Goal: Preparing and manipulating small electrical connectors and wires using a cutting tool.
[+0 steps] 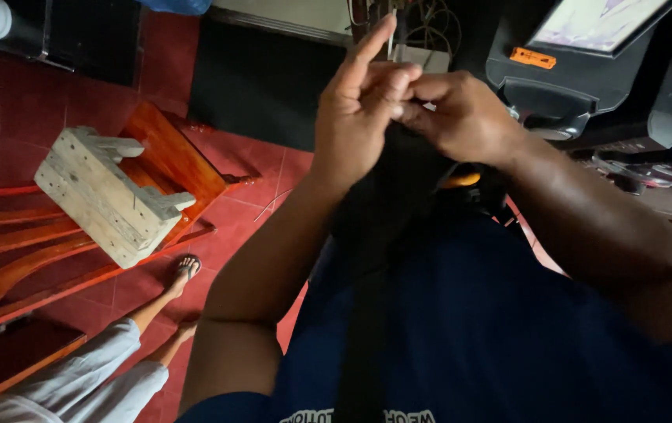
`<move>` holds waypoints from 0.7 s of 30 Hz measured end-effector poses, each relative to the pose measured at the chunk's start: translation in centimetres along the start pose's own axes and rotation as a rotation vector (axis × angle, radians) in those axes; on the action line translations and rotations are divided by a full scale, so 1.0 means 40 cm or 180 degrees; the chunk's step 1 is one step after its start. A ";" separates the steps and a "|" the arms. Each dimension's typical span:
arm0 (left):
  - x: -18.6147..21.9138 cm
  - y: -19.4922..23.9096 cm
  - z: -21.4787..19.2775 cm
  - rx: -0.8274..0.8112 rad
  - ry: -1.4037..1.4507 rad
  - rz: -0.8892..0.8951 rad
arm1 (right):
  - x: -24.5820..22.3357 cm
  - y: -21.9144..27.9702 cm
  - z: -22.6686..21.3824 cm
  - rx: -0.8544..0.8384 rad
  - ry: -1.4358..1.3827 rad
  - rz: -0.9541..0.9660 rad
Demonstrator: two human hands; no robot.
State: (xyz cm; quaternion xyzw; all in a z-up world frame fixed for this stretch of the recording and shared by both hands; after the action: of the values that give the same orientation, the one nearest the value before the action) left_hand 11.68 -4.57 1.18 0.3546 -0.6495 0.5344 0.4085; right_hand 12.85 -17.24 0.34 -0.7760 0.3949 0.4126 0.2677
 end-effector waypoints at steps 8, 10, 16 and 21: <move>-0.095 0.040 -0.039 0.0475 0.0546 -0.0503 | -0.012 0.073 -0.066 0.0265 -0.0339 -0.0331; -0.088 0.047 -0.071 0.0772 0.0261 -0.0378 | 0.019 0.135 -0.126 0.0523 -0.0653 -0.0268; -0.077 0.065 -0.040 0.0682 0.0779 -0.0594 | 0.001 0.206 0.002 -0.1541 0.1028 0.1247; -0.016 0.053 -0.008 0.0300 -0.0001 -0.0402 | -0.138 0.109 -0.058 -0.0782 0.0574 -0.0159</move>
State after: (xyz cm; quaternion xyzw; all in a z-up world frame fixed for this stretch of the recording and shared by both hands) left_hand 10.11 -3.86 -0.23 0.4138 -0.6001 0.5375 0.4241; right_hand 8.29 -19.18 5.85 -0.8464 0.3444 0.3797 0.1445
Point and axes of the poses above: each hand's wrist, its own y-axis away from the middle knuckle, its own z-axis out of the palm, x = y × z, the point moved 9 cm from there along -y, towards the middle knuckle, and after that the axes turned 6 degrees about -y, right-handed, at the moved point
